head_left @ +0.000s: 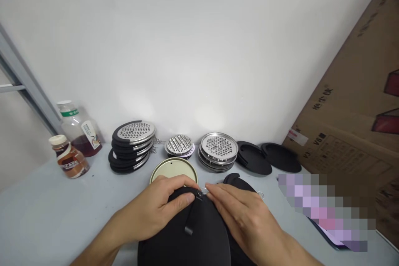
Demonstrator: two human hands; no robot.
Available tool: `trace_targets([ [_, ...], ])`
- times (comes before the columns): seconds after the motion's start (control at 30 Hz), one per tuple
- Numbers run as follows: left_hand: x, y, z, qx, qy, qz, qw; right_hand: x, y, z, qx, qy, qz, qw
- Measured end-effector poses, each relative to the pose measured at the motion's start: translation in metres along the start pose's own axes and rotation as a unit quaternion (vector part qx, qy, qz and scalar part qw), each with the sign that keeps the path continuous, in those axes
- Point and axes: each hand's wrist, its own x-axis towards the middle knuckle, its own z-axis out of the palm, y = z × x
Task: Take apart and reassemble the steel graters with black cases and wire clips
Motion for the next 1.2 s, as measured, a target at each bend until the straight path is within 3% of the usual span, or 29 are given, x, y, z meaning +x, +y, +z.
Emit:
trace_targets([
  [0.1, -0.001, -0.001, -0.002, 0.006, -0.01, -0.01, 1.0, 0.0, -0.007, 0.003, -0.015, 0.044, -0.02, 0.999],
  [0.2, 0.001, -0.005, -0.001, -0.026, -0.01, -0.034, 0.999, 0.006, -0.013, 0.002, 0.023, 0.049, 0.01, 0.998],
  [0.37, 0.005, -0.004, 0.003, -0.103, 0.034, -0.056, 0.992, 0.011, -0.016, -0.004, 0.148, 0.013, 0.155, 0.977],
  [0.47, 0.002, -0.001, 0.003, -0.118, 0.04, -0.069, 0.99, 0.008, -0.015, -0.004, 0.213, -0.003, 0.275, 0.938],
  [0.53, -0.001, 0.001, 0.003, -0.125, 0.034, -0.079, 0.988, 0.006, -0.015, -0.002, 0.255, -0.014, 0.314, 0.914],
  [0.6, -0.002, 0.001, 0.003, -0.118, 0.035, -0.081, 0.989, 0.007, -0.015, 0.001, 0.269, -0.015, 0.318, 0.909],
  [0.77, 0.002, 0.005, 0.017, -0.116, 0.044, -0.07, 0.99, 0.011, -0.023, 0.011, 0.237, 0.015, 0.288, 0.928],
  [0.87, 0.005, 0.005, 0.021, -0.148, 0.054, -0.088, 0.984, 0.014, -0.02, 0.01, 0.274, 0.025, 0.305, 0.912],
  [0.97, 0.003, 0.0, 0.008, -0.18, 0.089, -0.133, 0.971, 0.018, 0.002, -0.009, 0.351, 0.117, 0.339, 0.865],
  [1.07, 0.009, -0.001, -0.016, -0.163, 0.136, -0.141, 0.967, 0.017, 0.044, -0.047, 0.359, 0.318, 0.331, 0.813],
  [1.13, 0.026, 0.008, -0.025, -0.092, 0.19, -0.097, 0.973, 0.011, 0.075, -0.076, 0.31, 0.478, 0.293, 0.768],
  [1.2, 0.054, 0.024, -0.021, 0.007, 0.223, -0.003, 0.975, 0.001, 0.101, -0.1, 0.253, 0.582, 0.273, 0.723],
])
